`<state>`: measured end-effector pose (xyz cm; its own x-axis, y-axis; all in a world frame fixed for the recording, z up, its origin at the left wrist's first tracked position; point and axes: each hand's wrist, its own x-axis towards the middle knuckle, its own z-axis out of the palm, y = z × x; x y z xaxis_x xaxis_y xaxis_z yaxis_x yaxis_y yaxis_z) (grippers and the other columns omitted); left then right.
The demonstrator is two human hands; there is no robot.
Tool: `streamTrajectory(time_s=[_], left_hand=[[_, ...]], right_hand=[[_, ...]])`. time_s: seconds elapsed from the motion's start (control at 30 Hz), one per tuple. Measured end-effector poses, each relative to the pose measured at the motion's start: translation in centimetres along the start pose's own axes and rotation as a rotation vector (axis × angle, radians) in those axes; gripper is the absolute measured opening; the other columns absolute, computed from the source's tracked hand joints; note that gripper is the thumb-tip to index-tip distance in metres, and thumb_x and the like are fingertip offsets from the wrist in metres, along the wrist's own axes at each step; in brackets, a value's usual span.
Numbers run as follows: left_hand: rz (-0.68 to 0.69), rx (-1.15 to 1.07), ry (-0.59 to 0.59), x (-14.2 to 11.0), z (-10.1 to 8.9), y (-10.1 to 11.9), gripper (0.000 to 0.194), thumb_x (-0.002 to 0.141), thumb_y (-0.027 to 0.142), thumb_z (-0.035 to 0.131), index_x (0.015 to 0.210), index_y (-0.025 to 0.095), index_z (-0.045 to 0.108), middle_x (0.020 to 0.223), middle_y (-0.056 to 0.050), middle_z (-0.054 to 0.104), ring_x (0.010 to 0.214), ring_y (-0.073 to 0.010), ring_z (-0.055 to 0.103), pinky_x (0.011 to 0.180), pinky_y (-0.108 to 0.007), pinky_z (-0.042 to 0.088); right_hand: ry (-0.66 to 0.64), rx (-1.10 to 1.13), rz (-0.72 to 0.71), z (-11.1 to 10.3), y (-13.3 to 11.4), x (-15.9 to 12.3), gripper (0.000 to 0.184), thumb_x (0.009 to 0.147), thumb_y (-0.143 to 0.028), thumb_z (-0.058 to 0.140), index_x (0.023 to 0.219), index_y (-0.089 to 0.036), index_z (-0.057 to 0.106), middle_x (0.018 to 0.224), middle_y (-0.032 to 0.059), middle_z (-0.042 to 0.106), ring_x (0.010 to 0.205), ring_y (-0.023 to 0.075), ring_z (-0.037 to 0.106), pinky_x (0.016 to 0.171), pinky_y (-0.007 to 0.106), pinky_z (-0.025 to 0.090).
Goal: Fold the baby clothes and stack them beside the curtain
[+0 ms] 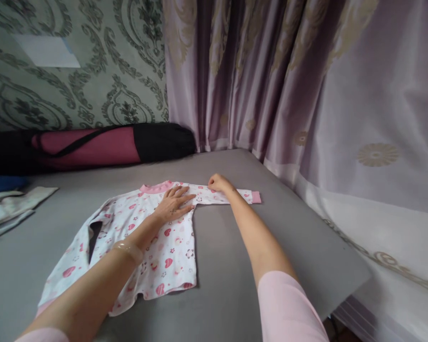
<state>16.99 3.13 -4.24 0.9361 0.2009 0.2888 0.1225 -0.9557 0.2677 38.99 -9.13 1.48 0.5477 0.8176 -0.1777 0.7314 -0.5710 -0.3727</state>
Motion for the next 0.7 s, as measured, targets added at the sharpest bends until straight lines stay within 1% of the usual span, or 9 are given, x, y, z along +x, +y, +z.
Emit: streamTrajectory(time_s=[0.1, 0.17, 0.2, 0.27, 0.33, 0.37, 0.43, 0.53, 0.7], left_hand=[[0.001, 0.003, 0.002, 0.0, 0.0, 0.0, 0.046, 0.089, 0.059, 0.051, 0.130, 0.040, 0.061, 0.148, -0.003, 0.048, 0.137, -0.0343, 0.035, 0.112, -0.055, 0.027], [-0.001, 0.001, 0.003, 0.0, -0.1, 0.1, 0.045, 0.089, 0.059, 0.053, 0.129, 0.040, 0.062, 0.148, -0.003, 0.048, 0.137, -0.0345, 0.035, 0.112, -0.055, 0.028], [-0.003, -0.002, 0.002, 0.0, -0.1, 0.1, 0.045, 0.089, 0.059, 0.053, 0.128, 0.039, 0.062, 0.148, -0.003, 0.048, 0.137, -0.0347, 0.035, 0.112, -0.055, 0.028], [-0.015, -0.008, -0.006, 0.0, -0.2, 0.2, 0.046, 0.088, 0.059, 0.053, 0.128, 0.038, 0.063, 0.149, -0.004, 0.047, 0.138, -0.0353, 0.035, 0.112, -0.055, 0.028], [-0.029, -0.014, -0.021, 0.0, -0.3, 0.2, 0.047, 0.088, 0.060, 0.053, 0.128, 0.038, 0.063, 0.149, -0.004, 0.047, 0.138, -0.0360, 0.035, 0.112, -0.055, 0.027], [-0.035, -0.017, -0.028, 0.0, -0.3, 0.2, 0.047, 0.088, 0.060, 0.053, 0.129, 0.039, 0.063, 0.149, -0.005, 0.047, 0.138, -0.0362, 0.035, 0.112, -0.056, 0.027], [-0.043, -0.022, -0.033, 0.0, -0.2, 0.2, 0.048, 0.088, 0.061, 0.053, 0.130, 0.040, 0.062, 0.148, -0.004, 0.048, 0.139, -0.0363, 0.034, 0.113, -0.056, 0.026], [-0.044, -0.025, -0.037, 0.1, -0.1, 0.1, 0.048, 0.088, 0.061, 0.053, 0.130, 0.040, 0.061, 0.148, -0.004, 0.048, 0.139, -0.0364, 0.034, 0.113, -0.056, 0.025], [-0.035, -0.014, -0.034, 0.1, 0.0, 0.1, 0.048, 0.088, 0.061, 0.053, 0.131, 0.041, 0.060, 0.148, -0.004, 0.047, 0.140, -0.0374, 0.033, 0.113, -0.057, 0.025]], right_hand=[[-0.013, 0.016, 0.018, 0.1, 0.3, 0.5, 0.016, 0.080, -0.020, 0.062, 0.086, -0.016, 0.076, 0.074, 0.0012, 0.073, 0.065, 0.0107, 0.062, 0.060, 0.018, 0.042], [0.008, 0.006, 0.030, 0.1, 0.1, 0.6, 0.016, 0.080, -0.019, 0.061, 0.087, -0.016, 0.075, 0.076, 0.0023, 0.073, 0.068, 0.0124, 0.064, 0.063, 0.019, 0.044], [0.036, -0.007, 0.037, 0.3, -0.2, 0.5, 0.018, 0.082, -0.019, 0.059, 0.090, -0.016, 0.074, 0.081, 0.0038, 0.074, 0.072, 0.0140, 0.065, 0.067, 0.020, 0.046], [0.119, -0.044, 0.052, 0.8, -0.9, 0.1, 0.024, 0.088, -0.017, 0.051, 0.104, -0.015, 0.069, 0.100, 0.0099, 0.073, 0.089, 0.0185, 0.066, 0.079, 0.024, 0.047], [0.200, -0.090, 0.066, 1.6, -1.6, -0.4, 0.031, 0.094, -0.013, 0.041, 0.119, -0.012, 0.060, 0.121, 0.0174, 0.065, 0.108, 0.0233, 0.061, 0.091, 0.031, 0.044], [0.223, -0.112, 0.071, 2.1, -1.9, -0.7, 0.034, 0.096, -0.012, 0.036, 0.123, -0.011, 0.056, 0.127, 0.0203, 0.060, 0.115, 0.0255, 0.058, 0.094, 0.034, 0.042], [0.228, -0.147, 0.075, 2.7, -2.3, -1.1, 0.035, 0.098, -0.012, 0.031, 0.125, -0.010, 0.053, 0.129, 0.0230, 0.057, 0.119, 0.0285, 0.055, 0.096, 0.038, 0.041], [0.182, -0.177, 0.065, 2.7, -2.4, -1.2, 0.033, 0.098, -0.013, 0.032, 0.123, -0.012, 0.054, 0.127, 0.0215, 0.058, 0.116, 0.0285, 0.057, 0.094, 0.038, 0.042], [0.106, -0.180, 0.007, 1.6, -3.2, 0.1, 0.029, 0.098, -0.020, 0.041, 0.117, -0.016, 0.062, 0.123, 0.0163, 0.063, 0.113, 0.0248, 0.059, 0.092, 0.033, 0.042]])
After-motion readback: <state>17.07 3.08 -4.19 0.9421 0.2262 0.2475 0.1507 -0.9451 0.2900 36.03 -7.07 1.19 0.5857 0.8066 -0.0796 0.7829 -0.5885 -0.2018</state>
